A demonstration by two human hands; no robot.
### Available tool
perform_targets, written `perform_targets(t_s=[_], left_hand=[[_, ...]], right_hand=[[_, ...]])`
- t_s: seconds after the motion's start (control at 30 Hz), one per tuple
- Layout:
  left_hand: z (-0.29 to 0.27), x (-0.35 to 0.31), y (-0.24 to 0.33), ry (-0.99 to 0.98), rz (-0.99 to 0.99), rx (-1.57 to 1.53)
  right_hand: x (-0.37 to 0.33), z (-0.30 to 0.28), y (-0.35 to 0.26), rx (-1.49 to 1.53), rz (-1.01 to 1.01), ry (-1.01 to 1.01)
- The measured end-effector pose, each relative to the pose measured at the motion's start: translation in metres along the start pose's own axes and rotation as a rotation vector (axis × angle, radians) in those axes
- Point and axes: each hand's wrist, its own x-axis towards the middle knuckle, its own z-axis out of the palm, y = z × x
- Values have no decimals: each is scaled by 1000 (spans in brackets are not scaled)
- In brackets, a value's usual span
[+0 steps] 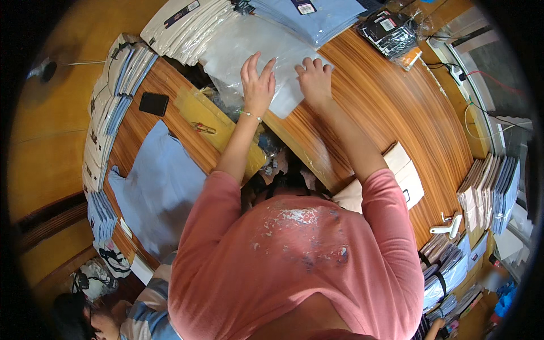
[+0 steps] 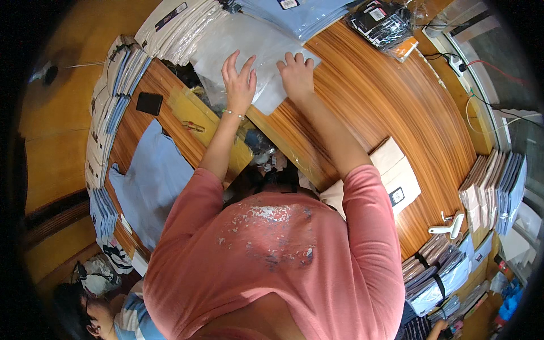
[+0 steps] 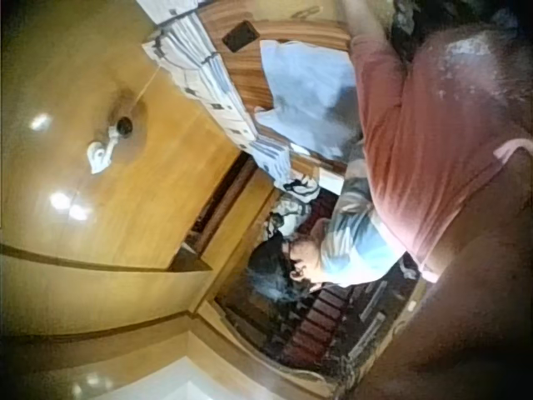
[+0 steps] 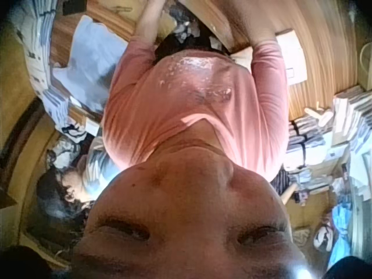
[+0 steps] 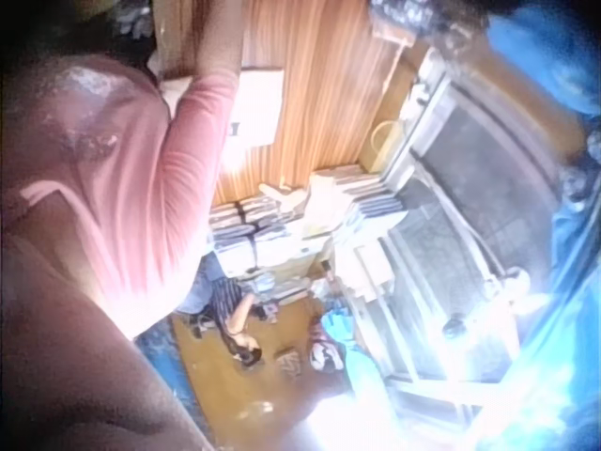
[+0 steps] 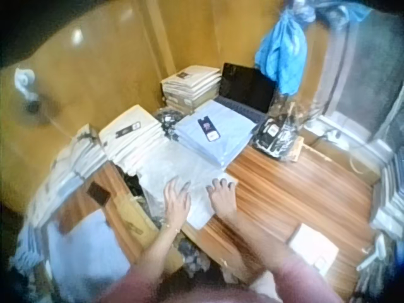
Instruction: The person picks up a light-colored shirt from a pile, spreads it out on a table, places a cardboard insert inside, and folds the shirt around the insert. The person then attaches a tag, slides the folded shirt into a clear plastic bag, seals the bag, and stacks the packaged item onto a pile of other folded shirts.
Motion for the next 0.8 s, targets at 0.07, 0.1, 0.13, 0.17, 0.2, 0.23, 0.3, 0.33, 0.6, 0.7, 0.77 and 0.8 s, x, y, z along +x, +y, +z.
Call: perform_targets(t_s=[0.07,0.1,0.13,0.17,0.2,0.23,0.3,0.33,0.6,0.7,0.77,0.8], left_hand=[[4,0,3,17,-9,-30],[5,-1,3,18,-8,-40],[6,-5,3,19,-16,-46],[8,-6,3,9,-13,-48],[11,-6,4,-1,-8,-50],[14,-8,2,-11,-5,-47],[22,-10,2,-18,-17,-72],[25,-3,7,-21,-16,-93],[42,34,-13,-513,-39,144],[36,54,16,-296,30,91],[31,55,35,-56,100,30],[36,49,40,57,152,-8]], right_hand=[[1,7,20,-55,-22,-286],[0,11,26,7,-29,-215],[0,9,28,70,-44,-151],[0,7,30,133,-58,-86],[1,4,34,183,-47,-65],[7,-2,33,238,-40,-43],[14,-13,30,300,-43,-5],[16,-18,32,299,-49,14],[8,-85,46,100,-159,37],[-11,-101,63,111,18,76],[-20,-96,77,355,180,130],[-24,-92,84,479,257,161]])
